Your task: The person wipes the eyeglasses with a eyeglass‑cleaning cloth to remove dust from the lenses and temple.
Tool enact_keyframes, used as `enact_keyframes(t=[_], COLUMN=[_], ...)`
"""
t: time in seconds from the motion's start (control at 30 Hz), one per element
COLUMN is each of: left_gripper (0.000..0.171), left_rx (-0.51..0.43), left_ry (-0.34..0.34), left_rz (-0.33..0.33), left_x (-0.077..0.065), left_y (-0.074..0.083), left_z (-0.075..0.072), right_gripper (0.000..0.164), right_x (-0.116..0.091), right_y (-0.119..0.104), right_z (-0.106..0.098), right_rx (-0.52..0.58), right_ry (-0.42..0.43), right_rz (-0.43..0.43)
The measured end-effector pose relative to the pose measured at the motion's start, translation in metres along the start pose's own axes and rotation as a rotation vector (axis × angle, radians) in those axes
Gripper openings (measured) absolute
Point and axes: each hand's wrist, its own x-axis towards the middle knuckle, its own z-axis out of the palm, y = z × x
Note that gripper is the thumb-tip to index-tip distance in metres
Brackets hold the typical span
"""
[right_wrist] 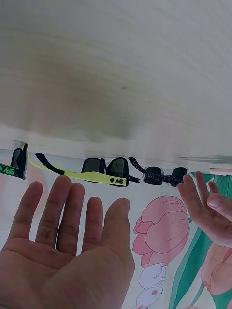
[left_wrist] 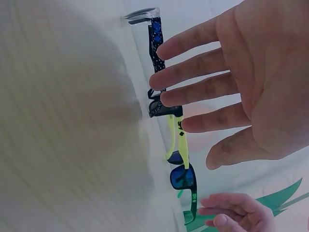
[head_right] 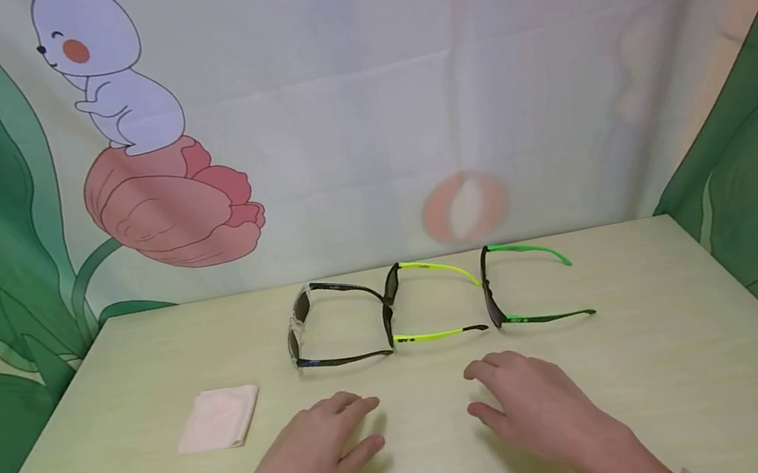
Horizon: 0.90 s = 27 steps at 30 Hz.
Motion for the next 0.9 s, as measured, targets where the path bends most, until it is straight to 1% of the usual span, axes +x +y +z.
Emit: enact_keyframes(t=[0.3, 0.53, 0.67, 0.9], left_gripper=[0.045, 0.041, 0.040, 0.043], left_rx=[-0.020, -0.053, -0.054, -0.060], left_ry=[-0.005, 0.051, 0.069, 0.060], left_rz=[-0.028, -0.057, -0.098, -0.202], left_x=[-0.001, -0.002, -0.003, -0.007], left_y=[-0.006, -0.017, -0.025, -0.040], left_z=[-0.003, -0.008, -0.011, -0.020], right_gripper=[0.028, 0.028, 0.028, 0.027], right_x=[-0.002, -0.004, -0.005, -0.005], right_y=[0.007, 0.011, 0.014, 0.016], right_z=[0.000, -0.001, -0.001, -0.003], right_rx=[-0.006, -0.007, -0.005, -0.002], right_ry=[-0.010, -0.013, -0.019, -0.031], right_rz=[0.007, 0.017, 0.023, 0.034])
